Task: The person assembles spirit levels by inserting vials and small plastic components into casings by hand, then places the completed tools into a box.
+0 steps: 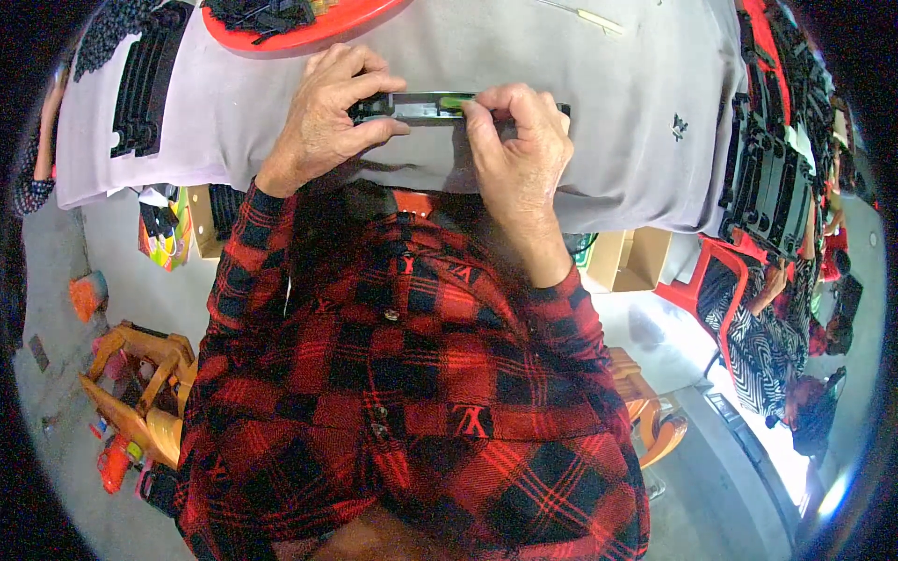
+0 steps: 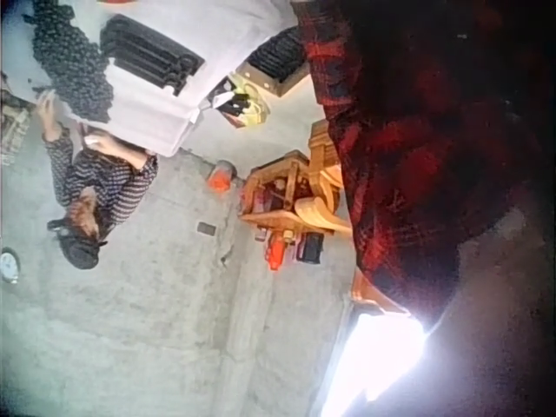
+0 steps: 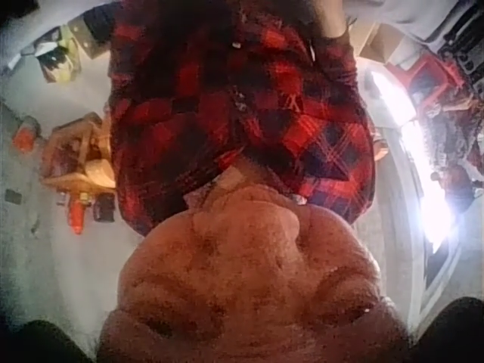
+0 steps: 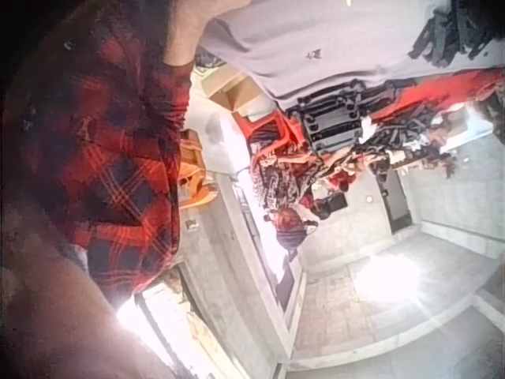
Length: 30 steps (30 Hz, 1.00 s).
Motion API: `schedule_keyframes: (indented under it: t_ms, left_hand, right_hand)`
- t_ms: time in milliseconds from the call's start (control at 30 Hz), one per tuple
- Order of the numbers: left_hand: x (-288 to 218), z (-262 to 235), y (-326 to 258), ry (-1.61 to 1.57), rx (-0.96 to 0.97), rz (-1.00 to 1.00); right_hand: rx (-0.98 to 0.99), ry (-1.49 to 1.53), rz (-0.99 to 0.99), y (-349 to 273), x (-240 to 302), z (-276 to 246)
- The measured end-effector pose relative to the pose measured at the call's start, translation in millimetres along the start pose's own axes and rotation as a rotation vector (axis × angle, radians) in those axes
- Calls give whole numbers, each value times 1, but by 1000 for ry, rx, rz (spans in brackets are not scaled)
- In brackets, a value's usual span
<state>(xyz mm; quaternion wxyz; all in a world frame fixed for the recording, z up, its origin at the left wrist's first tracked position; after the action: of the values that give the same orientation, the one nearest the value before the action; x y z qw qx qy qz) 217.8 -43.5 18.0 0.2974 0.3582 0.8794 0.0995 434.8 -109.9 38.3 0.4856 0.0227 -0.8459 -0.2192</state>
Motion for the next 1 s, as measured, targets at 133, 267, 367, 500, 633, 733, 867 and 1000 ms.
schedule_keyframes:
  t_ms: [133,267,367,500,633,733,867,1000]
  left_hand:
    - [0,2,1,-10,-29,20]
    - [0,1,1,-6,-23,19]
    - [0,2,1,2,-24,20]
    - [0,2,2,10,-36,38]
    - [-2,3,2,-12,-44,15]
    - [-4,2,3,2,-51,19]
    - [-6,-4,9,42,14,102]
    - [-17,-9,15,94,47,135]
  right_hand:
    - [-57,26,31,-3,-1,3]
    - [-40,-24,77,1,3,2]
    - [-63,-69,-29,-2,8,2]
    - [-107,-69,-31,-5,5,5]
    - [-100,-155,-110,-8,5,9]
    - [-80,-231,-163,-14,7,10]
    - [-25,-328,-207,-17,4,7]
    - [1,-396,-236,-19,4,5]
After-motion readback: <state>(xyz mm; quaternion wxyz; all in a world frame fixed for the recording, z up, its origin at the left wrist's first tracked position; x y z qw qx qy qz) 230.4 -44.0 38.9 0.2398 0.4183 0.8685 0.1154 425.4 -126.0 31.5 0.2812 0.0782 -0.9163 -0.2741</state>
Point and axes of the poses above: each hand's wrist, its own y-axis towards the middle knuckle, its own z-axis out of the palm, x = y × z, the point moved 1 cm from there along y, towards the middle knuckle, and after that the axes turned 12 degrees about y, right-handed, at the moved point
